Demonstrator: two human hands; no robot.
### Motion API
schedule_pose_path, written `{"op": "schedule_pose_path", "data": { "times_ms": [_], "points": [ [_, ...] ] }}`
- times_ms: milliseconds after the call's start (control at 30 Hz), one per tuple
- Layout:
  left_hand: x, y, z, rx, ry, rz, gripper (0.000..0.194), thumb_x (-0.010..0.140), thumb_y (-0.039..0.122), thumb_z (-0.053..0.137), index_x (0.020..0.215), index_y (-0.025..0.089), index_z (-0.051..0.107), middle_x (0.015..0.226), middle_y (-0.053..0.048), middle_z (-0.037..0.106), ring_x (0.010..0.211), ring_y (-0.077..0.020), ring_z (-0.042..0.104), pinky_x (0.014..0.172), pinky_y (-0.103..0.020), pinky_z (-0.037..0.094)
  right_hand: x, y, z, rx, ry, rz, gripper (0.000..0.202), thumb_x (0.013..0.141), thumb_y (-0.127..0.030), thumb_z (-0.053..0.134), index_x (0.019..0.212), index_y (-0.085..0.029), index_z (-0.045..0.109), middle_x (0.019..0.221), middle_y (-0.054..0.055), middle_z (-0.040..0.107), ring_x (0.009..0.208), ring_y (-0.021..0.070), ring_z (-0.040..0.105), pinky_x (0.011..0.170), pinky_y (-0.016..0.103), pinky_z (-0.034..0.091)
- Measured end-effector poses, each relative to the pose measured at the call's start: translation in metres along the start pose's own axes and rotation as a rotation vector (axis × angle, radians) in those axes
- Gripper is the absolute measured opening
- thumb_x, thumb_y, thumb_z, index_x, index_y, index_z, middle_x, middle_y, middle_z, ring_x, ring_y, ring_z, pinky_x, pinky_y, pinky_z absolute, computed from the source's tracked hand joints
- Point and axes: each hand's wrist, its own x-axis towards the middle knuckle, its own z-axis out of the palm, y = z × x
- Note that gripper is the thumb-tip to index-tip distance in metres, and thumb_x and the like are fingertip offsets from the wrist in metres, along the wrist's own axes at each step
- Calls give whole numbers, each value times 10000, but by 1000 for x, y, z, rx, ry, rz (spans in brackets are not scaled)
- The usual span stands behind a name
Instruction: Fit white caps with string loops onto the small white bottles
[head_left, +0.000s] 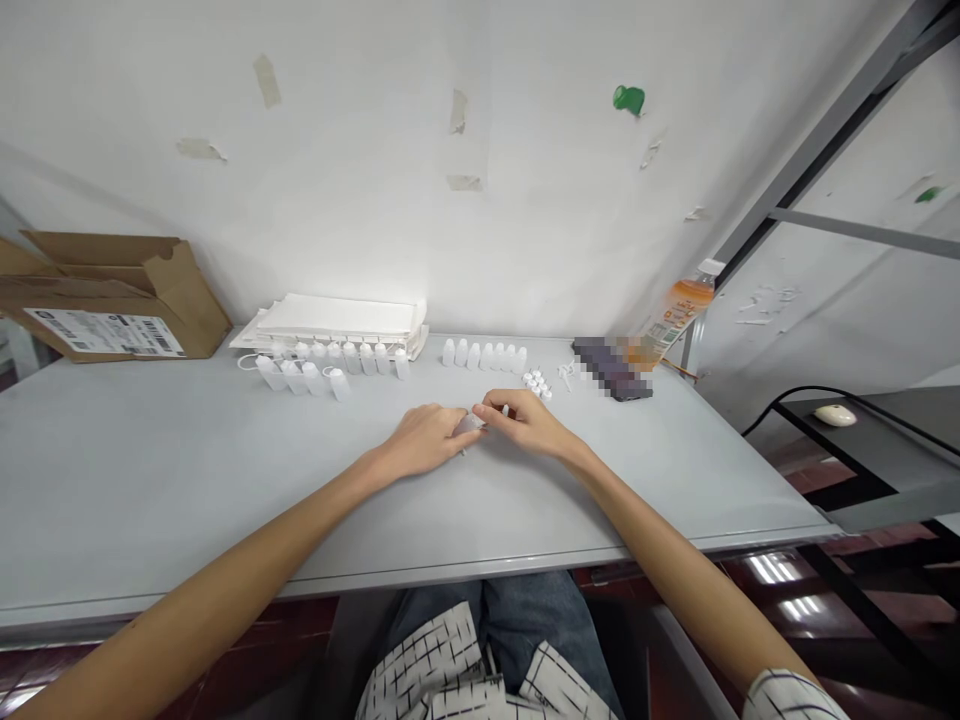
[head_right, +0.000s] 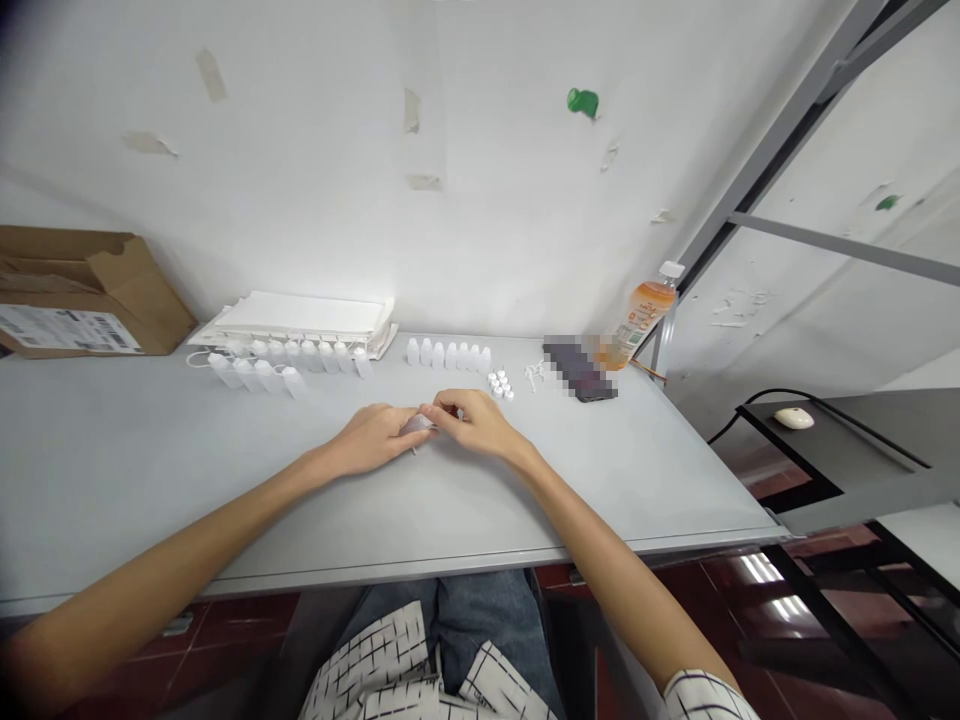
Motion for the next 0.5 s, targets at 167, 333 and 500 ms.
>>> {"op": "schedule_pose_path", "data": {
  "times_ms": [167,333,500],
  "points": [
    [1,-2,1,0,3,1,458,928,548,347,751,197,583,682,-27,656,645,-209,593,574,-283,319,-1,-1,0,35,-14,-5,313,924,-371,493,715,-157,585,691,2,562,639,116,466,586,244,338],
    [0,-2,1,19,-1,10,448,925,548,365,745,193,570,665,-24,638,621,-199,569,566,-281,296,-1,0,2,-10,12,-21,430,952,-405,447,607,-160,523,631,-4,518,593,108,437,589,257,331],
    [1,-3,-3,-103,-34,31,499,921,601,351,750,194,585,650,2,632,605,-171,556,580,-272,323,-1,-6,-2,47,31,-46,253,909,-362,530,752,-170,581,746,15,608,685,127,520,608,241,375]
  ]
}}
